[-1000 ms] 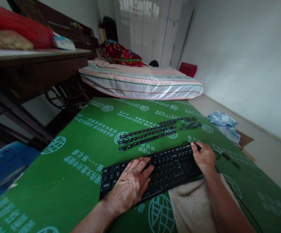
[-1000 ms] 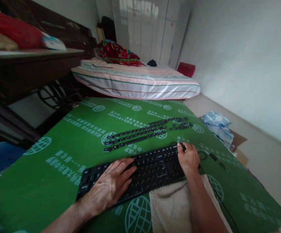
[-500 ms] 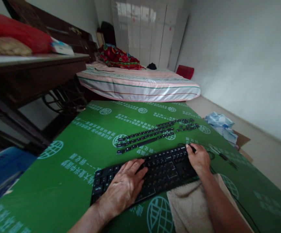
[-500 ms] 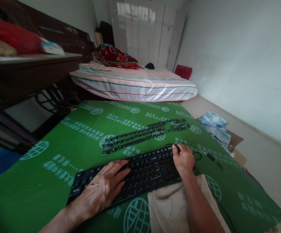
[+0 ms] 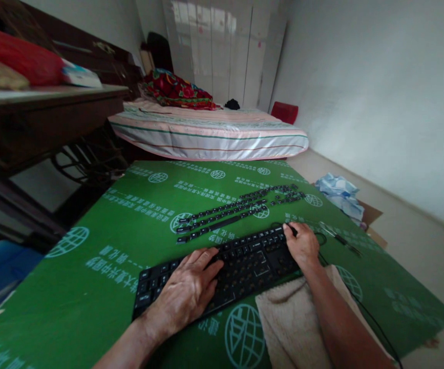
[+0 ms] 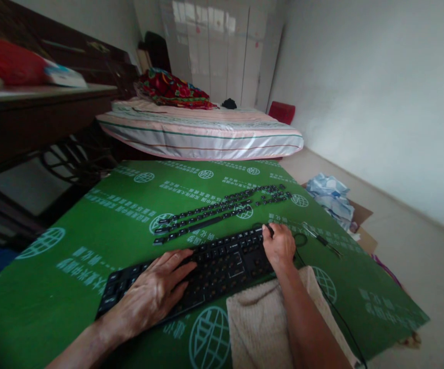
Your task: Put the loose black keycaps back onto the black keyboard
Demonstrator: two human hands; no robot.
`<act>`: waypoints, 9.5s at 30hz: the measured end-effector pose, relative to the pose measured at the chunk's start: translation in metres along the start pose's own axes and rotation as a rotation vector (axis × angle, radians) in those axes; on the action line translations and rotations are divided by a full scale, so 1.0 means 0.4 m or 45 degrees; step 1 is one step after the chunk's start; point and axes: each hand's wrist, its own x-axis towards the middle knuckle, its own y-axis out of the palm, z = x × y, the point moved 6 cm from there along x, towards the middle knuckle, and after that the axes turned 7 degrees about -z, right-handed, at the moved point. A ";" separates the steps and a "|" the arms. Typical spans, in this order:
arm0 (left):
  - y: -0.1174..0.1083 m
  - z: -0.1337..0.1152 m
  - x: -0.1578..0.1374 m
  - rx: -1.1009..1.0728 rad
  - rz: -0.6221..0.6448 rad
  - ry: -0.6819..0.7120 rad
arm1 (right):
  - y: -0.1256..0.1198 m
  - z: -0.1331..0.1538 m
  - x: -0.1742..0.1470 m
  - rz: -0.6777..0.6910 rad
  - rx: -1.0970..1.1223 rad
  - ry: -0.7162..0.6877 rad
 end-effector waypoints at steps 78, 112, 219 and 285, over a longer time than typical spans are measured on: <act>-0.046 0.079 0.061 -0.449 -0.005 -0.088 | -0.016 0.030 0.008 0.169 -0.213 -0.042; -0.036 0.032 -0.037 -0.144 -0.284 -0.066 | 0.004 0.001 -0.019 -0.004 -0.119 -0.184; 0.052 0.019 -0.057 -0.052 -0.476 -0.176 | 0.358 0.387 0.292 0.996 -0.174 -1.151; -0.059 0.008 -0.036 -0.786 -0.627 -0.380 | -0.011 0.432 -0.160 1.658 1.359 -0.043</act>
